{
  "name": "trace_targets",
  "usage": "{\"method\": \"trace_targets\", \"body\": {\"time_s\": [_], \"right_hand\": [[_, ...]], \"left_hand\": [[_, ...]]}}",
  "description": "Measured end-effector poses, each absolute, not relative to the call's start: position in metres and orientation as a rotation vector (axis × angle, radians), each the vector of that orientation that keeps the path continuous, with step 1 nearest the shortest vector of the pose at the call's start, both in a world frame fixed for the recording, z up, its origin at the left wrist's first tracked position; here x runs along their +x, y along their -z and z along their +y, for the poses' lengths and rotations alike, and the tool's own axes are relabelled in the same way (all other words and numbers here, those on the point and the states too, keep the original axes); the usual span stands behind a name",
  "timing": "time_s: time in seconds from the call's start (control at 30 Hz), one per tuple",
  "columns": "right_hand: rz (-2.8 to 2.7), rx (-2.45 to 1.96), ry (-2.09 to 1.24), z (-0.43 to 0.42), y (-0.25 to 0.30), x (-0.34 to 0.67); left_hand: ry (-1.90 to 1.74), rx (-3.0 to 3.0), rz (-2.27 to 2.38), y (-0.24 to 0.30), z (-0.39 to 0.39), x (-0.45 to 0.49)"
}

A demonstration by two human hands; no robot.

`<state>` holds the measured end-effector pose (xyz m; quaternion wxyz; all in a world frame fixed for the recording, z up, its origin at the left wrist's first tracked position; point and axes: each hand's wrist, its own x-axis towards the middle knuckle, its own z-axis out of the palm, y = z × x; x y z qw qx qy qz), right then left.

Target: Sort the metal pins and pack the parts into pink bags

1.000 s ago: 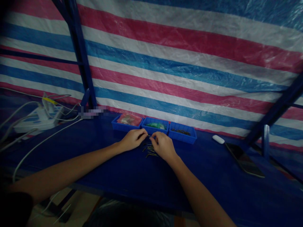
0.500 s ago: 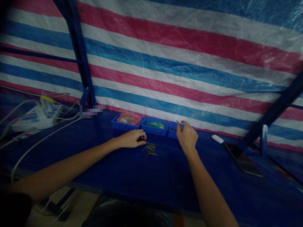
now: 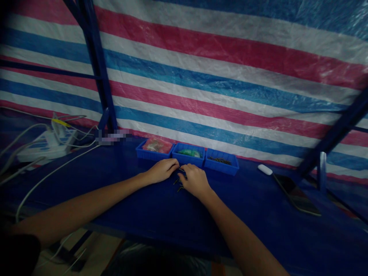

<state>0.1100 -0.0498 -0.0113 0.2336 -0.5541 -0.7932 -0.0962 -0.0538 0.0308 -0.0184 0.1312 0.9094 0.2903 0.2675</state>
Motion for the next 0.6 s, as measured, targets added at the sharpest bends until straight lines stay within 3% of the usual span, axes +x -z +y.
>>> {"method": "trace_targets", "body": {"time_s": [0.23, 0.6], "right_hand": [[-2.122, -1.507, 0.403, -0.055, -0.003, 0.122], [-2.094, -1.503, 0.426, -0.058, -0.002, 0.112]], "left_hand": [[-0.905, 2.554, 0.818, 0.011, 0.024, -0.051], [-0.798, 2.499, 0.836, 0.011, 0.021, -0.051]]}}
